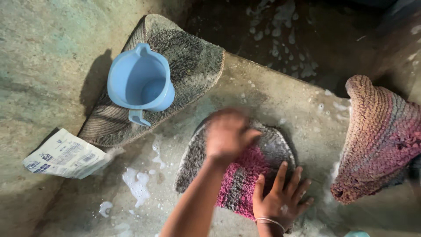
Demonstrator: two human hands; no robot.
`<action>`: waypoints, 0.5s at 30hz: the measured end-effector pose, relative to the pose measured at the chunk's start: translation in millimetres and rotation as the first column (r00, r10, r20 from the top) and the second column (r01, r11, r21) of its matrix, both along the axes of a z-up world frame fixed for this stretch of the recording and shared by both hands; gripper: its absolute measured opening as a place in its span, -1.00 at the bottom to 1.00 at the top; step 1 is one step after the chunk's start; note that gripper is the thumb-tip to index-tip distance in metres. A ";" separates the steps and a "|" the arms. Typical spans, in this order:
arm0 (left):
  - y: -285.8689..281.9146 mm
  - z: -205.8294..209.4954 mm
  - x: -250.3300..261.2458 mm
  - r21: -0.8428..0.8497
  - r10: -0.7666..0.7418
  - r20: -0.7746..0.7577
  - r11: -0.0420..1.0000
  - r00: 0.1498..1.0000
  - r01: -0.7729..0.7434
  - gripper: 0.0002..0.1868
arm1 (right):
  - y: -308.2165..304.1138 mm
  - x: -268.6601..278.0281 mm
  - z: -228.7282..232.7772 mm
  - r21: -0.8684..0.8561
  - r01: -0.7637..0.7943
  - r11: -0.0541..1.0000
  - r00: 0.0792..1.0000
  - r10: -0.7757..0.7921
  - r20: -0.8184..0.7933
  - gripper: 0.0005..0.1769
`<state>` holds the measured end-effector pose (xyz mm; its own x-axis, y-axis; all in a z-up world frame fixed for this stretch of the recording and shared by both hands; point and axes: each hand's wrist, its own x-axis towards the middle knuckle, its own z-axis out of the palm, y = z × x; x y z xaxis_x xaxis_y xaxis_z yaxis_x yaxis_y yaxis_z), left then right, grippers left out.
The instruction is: The person scrubs two rugs on a concrete floor with soapy water, wrings them out, and rinses them by pouring water from a blue jug.
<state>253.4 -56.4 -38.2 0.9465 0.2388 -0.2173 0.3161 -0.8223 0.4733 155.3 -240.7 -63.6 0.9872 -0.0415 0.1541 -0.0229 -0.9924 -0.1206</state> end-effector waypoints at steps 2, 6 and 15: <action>31.9 -10.7 -30.3 0.192 0.154 0.074 0.967 0.985 -0.165 -0.10 | -0.1 0.6 -0.3 -0.004 -0.025 1.000 1.000 0.025 -0.004 -0.16; 61.8 -32.6 -91.5 0.379 0.224 0.177 0.883 0.958 -0.277 -0.14 | -1.2 0.6 0.4 0.002 -0.038 0.999 0.999 0.038 -0.038 -0.17; -62.0 12.1 5.1 0.174 -0.134 0.125 0.978 0.983 0.111 -0.29 | 3.8 2.0 6.7 0.037 -0.022 0.999 1.000 0.022 0.021 -0.21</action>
<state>258.5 -118.4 -26.1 0.9886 0.1412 -0.0526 0.1506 -0.9212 0.3588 157.4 -236.9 -56.8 0.9846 -0.0259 0.1730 0.0018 -0.9874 -0.1580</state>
